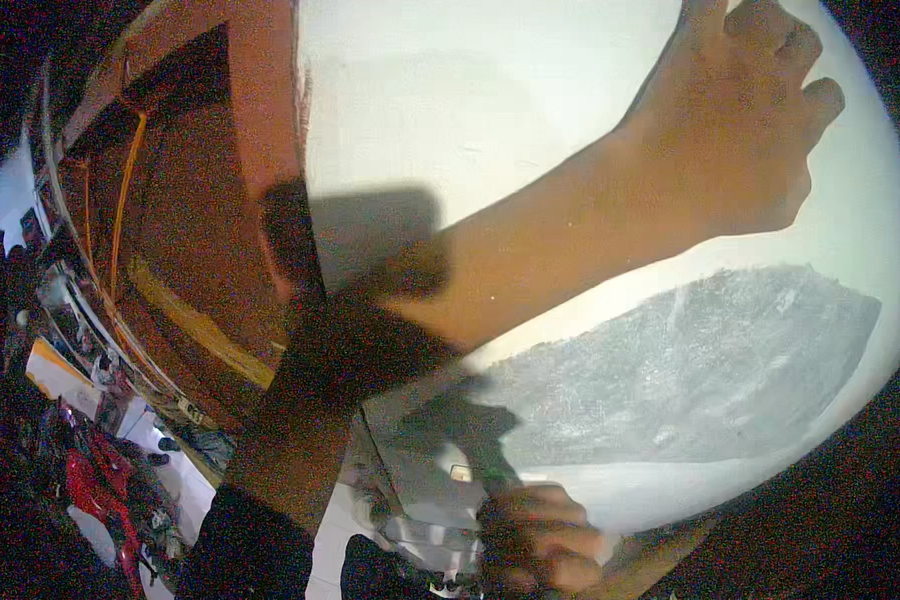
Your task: Scrape a damaged or uneven section of an indoor wall using a metal putty knife or scraper to prepare for painting.
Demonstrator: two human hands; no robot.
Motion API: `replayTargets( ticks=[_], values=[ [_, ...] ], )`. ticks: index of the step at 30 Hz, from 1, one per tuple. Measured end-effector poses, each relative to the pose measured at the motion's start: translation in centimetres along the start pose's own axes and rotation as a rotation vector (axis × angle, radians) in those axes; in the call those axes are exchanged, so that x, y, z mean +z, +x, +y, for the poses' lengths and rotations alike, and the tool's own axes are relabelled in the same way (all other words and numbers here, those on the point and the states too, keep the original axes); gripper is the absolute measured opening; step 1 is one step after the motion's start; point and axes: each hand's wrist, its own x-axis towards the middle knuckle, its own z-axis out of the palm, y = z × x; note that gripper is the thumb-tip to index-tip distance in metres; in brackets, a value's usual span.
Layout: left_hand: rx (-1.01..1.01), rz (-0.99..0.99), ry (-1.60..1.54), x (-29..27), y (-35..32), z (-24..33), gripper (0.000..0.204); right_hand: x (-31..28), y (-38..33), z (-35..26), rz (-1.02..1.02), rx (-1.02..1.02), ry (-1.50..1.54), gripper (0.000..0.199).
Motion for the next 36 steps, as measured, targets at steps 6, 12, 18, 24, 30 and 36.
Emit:
replayTargets(
  ticks=[6, 12, 18, 24, 30, 36],
  values=[
    [-0.020, -0.044, 0.016, 0.4, 0.4, 0.1, 0.038, 0.6, 0.1, -2.2, -0.398, 0.541, -0.882, 0.034],
    [-0.043, -0.097, -0.099, 0.5, 1.3, 0.9, 0.040, 3.9, 2.1, -5.0, -0.579, 0.864, -1.511, 0.036],
    [-0.063, -0.043, -0.031, 0.6, -0.4, 0.4, 0.036, 6.2, 3.7, -6.1, -0.737, 0.986, -1.668, 0.029],
    [-0.049, 0.005, -0.033, 1.1, 0.6, 1.0, 0.032, 0.1, -1.0, -1.8, -0.436, 0.339, -0.714, 0.020],
    [-0.014, -0.126, 0.000, 0.6, 0.1, 1.1, 0.038, 1.0, -3.7, 1.3, -0.420, 0.213, -0.493, 0.012],
    [0.004, -0.099, 0.064, 0.3, 0.2, 1.5, 0.039, 2.6, 0.0, -0.4, -0.124, -0.164, 0.072, 0.030]
  ],
)
